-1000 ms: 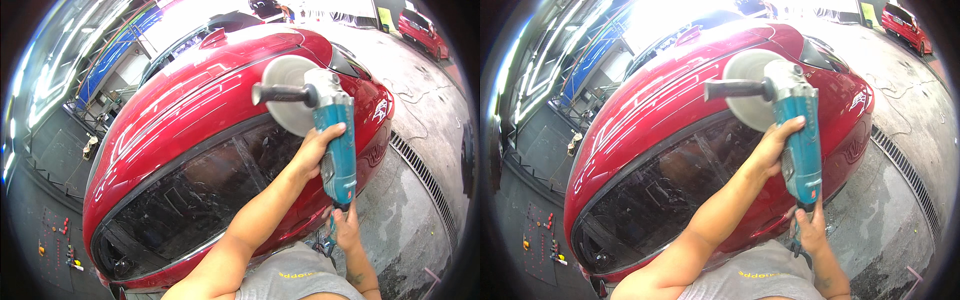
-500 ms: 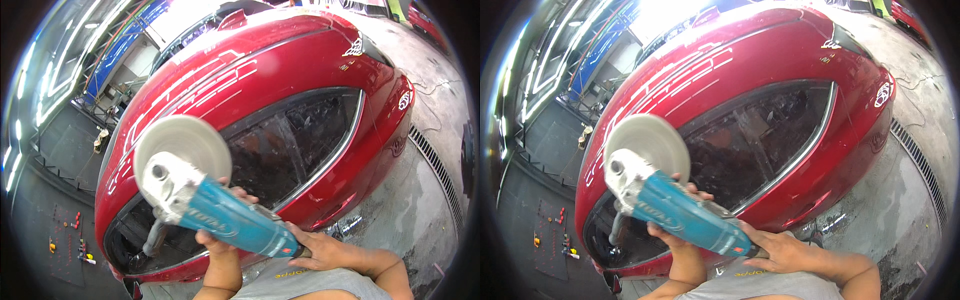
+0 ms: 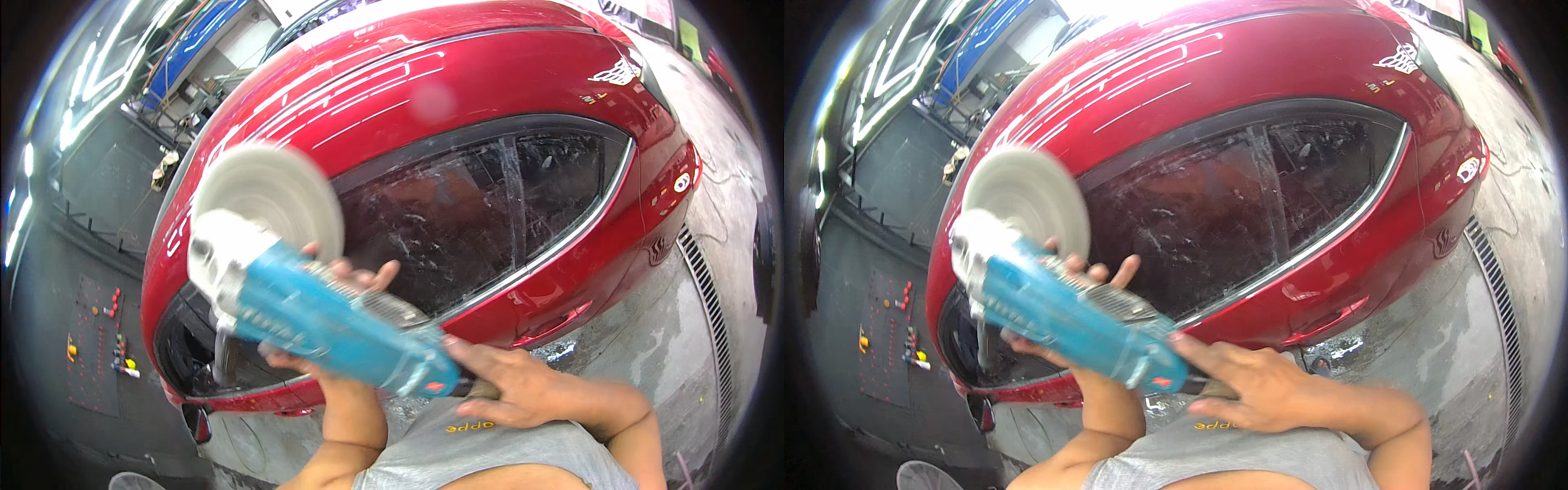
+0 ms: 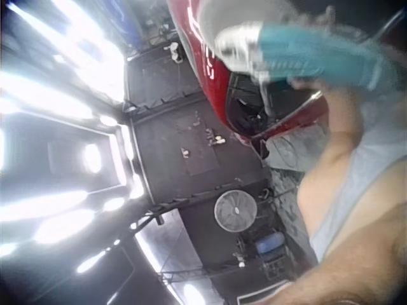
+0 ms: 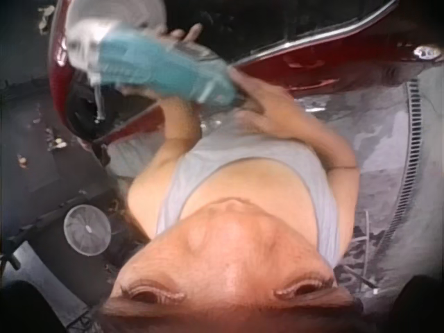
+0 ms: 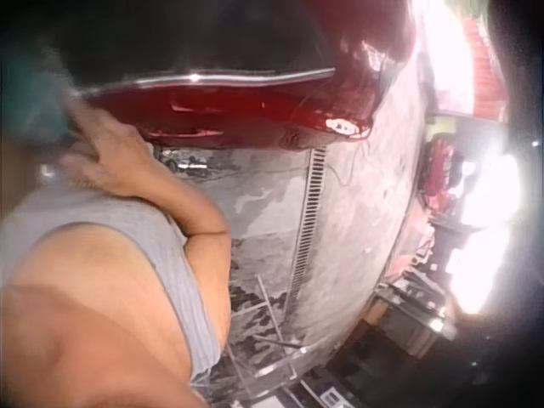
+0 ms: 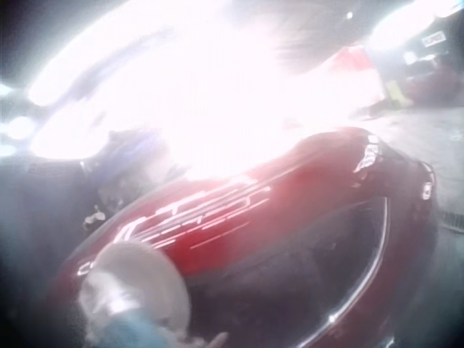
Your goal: The person uses a rotary polisher to buff the exterior paint of a red car. They move the tool across the hood, side panels, and rear quarter panel in continuous overlapping passes.
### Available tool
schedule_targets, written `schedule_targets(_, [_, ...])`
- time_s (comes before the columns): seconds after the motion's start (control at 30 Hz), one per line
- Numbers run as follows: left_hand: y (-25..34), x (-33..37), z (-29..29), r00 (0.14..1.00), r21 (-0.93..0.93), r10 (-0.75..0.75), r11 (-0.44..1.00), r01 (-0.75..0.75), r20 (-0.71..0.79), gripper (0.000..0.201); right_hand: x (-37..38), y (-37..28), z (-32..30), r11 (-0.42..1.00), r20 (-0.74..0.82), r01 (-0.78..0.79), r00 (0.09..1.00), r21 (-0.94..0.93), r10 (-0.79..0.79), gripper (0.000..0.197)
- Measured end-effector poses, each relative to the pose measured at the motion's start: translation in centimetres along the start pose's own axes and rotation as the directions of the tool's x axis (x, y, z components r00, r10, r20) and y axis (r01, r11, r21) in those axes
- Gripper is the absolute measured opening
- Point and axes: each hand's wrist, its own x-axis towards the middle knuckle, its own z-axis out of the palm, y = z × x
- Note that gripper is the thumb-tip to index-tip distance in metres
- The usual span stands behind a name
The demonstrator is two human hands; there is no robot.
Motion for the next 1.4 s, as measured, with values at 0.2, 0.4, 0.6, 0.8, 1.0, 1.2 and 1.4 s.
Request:
schedule_targets(0.2, [-8.9,4.9,3.6,0.858,0.201,-0.506,0.853,0.481,0.092,0.100,-7.4,3.0,0.8,0.983,-0.488,-0.168,0.854,0.068,0.180,0.099])
schedule_targets(0.4, [-21.0,11.0,9.7,0.728,0.200,-0.651,0.759,0.620,0.215,0.050,-9.3,2.4,-0.7,0.857,-0.723,-0.167,0.473,0.488,0.504,0.093])
schedule_targets(0.6, [-22.2,12.3,11.8,0.654,0.082,-0.732,0.676,0.732,0.192,0.050,-7.7,0.7,-3.2,0.862,-0.748,-0.160,0.437,0.482,0.499,0.089])
schedule_targets(0.8, [-16.1,10.7,9.7,0.765,0.040,-0.627,0.777,0.629,0.144,0.047,-5.2,-2.1,-1.3,0.894,-0.682,-0.202,0.586,0.400,0.438,0.097])
schedule_targets(1.0, [-6.1,7.5,6.2,0.863,0.092,-0.490,0.871,0.482,0.124,0.074,-2.6,-4.9,1.3,0.887,-0.402,-0.297,0.808,0.353,0.430,0.102])
schedule_targets(1.2, [2.5,3.9,2.7,0.986,-0.081,-0.168,0.982,0.169,0.023,0.102,3.4,-6.6,2.8,0.987,-0.095,-0.149,0.984,0.054,0.154,0.104])
schedule_targets(1.4, [10.7,4.0,-0.2,0.978,0.002,-0.096,0.995,0.097,0.187,0.105,6.5,-5.8,3.9,0.933,0.039,0.260,0.960,0.249,-0.277,0.107])
